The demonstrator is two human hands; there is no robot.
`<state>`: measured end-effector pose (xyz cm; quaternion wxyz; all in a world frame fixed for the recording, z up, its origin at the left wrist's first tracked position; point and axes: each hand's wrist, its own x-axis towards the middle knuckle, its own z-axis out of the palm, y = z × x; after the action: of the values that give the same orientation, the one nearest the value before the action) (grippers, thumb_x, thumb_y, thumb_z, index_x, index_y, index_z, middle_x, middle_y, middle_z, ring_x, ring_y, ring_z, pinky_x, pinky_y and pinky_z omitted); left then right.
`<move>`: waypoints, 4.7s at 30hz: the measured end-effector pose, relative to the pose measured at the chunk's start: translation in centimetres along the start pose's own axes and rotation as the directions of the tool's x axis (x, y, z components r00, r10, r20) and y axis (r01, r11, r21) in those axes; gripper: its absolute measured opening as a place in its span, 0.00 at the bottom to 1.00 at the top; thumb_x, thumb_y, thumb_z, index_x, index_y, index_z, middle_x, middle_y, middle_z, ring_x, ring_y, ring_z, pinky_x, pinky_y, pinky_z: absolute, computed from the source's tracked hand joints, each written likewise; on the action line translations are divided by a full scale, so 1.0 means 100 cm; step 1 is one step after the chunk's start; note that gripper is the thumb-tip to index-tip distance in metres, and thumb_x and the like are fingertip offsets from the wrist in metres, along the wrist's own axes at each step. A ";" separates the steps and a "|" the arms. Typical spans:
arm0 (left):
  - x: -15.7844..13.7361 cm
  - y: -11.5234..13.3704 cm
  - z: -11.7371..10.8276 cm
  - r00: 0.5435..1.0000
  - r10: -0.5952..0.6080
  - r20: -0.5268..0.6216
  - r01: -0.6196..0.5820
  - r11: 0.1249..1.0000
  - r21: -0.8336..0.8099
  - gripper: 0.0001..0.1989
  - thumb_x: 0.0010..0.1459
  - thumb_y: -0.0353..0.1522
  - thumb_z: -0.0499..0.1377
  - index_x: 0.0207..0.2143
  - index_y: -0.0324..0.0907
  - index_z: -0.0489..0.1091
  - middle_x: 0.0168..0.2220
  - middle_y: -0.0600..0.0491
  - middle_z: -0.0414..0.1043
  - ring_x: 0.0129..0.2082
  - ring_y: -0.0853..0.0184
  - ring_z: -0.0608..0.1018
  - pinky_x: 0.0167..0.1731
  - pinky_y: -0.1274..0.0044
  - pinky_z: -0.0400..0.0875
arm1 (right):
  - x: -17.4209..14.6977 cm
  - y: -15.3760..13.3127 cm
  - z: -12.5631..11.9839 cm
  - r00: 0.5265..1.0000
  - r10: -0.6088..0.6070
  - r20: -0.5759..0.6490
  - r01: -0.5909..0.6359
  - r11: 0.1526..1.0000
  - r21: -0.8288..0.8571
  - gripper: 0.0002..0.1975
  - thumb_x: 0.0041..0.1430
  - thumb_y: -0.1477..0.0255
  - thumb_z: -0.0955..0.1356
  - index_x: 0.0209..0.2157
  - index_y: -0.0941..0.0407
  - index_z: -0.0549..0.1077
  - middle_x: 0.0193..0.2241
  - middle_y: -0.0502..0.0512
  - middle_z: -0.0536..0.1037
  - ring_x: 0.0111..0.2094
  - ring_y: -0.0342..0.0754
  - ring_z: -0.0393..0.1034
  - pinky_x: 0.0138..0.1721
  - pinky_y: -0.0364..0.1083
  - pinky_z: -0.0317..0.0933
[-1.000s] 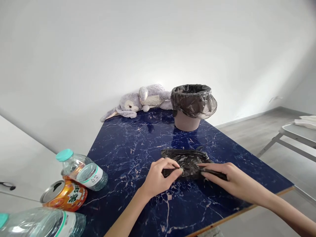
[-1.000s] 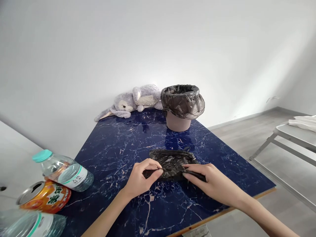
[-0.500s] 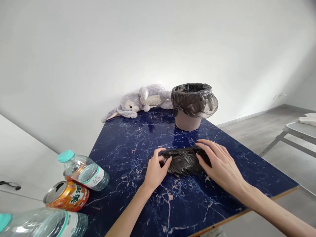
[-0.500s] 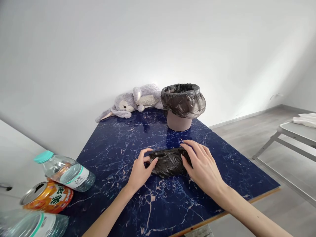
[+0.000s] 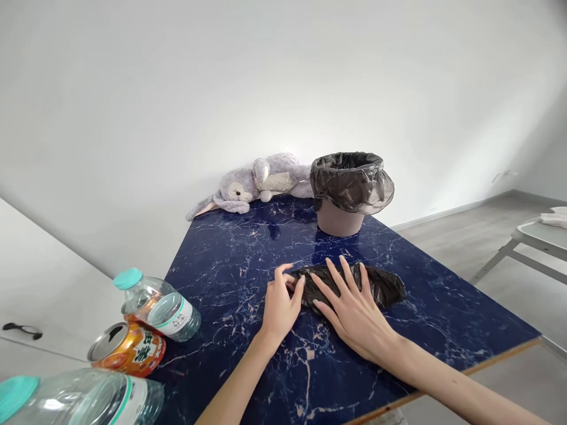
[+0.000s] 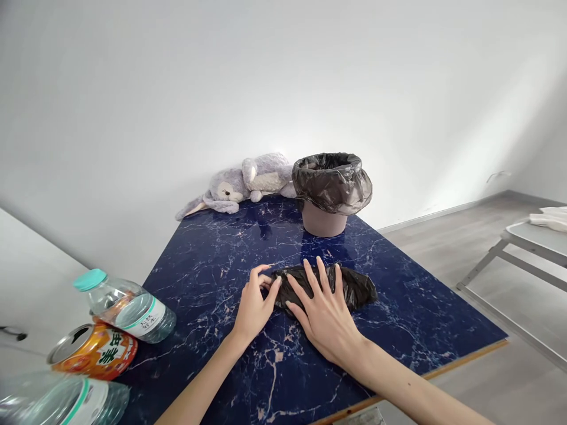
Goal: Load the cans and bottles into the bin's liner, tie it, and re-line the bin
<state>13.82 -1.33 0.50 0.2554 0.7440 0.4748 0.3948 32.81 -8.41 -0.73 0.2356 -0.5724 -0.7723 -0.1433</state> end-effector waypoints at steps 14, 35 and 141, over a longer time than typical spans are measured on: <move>0.002 -0.003 0.001 0.989 -0.092 -0.116 0.076 0.988 -0.132 0.17 0.73 0.46 0.54 0.53 0.44 0.63 0.42 0.47 0.79 0.43 0.60 0.82 0.46 0.66 0.76 | 0.012 0.015 0.036 0.974 0.117 0.195 -0.128 0.991 0.047 0.29 0.79 0.53 0.55 0.75 0.44 0.61 0.77 0.64 0.55 0.76 0.70 0.47 0.68 0.80 0.45; -0.003 0.000 -0.004 0.993 -0.098 -0.061 0.090 0.989 -0.121 0.12 0.73 0.44 0.55 0.46 0.45 0.68 0.39 0.49 0.80 0.41 0.60 0.83 0.46 0.67 0.74 | 0.010 0.163 0.046 0.937 0.122 0.327 -0.150 0.987 0.062 0.32 0.78 0.48 0.55 0.76 0.42 0.57 0.77 0.54 0.54 0.78 0.61 0.44 0.73 0.75 0.40; 0.024 -0.013 -0.034 0.875 -0.479 0.073 0.449 0.744 -0.495 0.26 0.65 0.59 0.59 0.37 0.45 0.65 0.24 0.64 0.45 0.21 0.74 0.49 0.21 0.79 0.47 | 0.188 0.086 -0.112 0.958 -0.256 0.126 0.171 0.867 0.467 0.20 0.77 0.55 0.62 0.60 0.46 0.77 0.58 0.55 0.81 0.56 0.60 0.78 0.56 0.58 0.74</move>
<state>10.93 1.38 2.21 0.5139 0.4992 0.5339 0.4490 38.81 4.05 18.28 0.2724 -0.4233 -0.8614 0.0683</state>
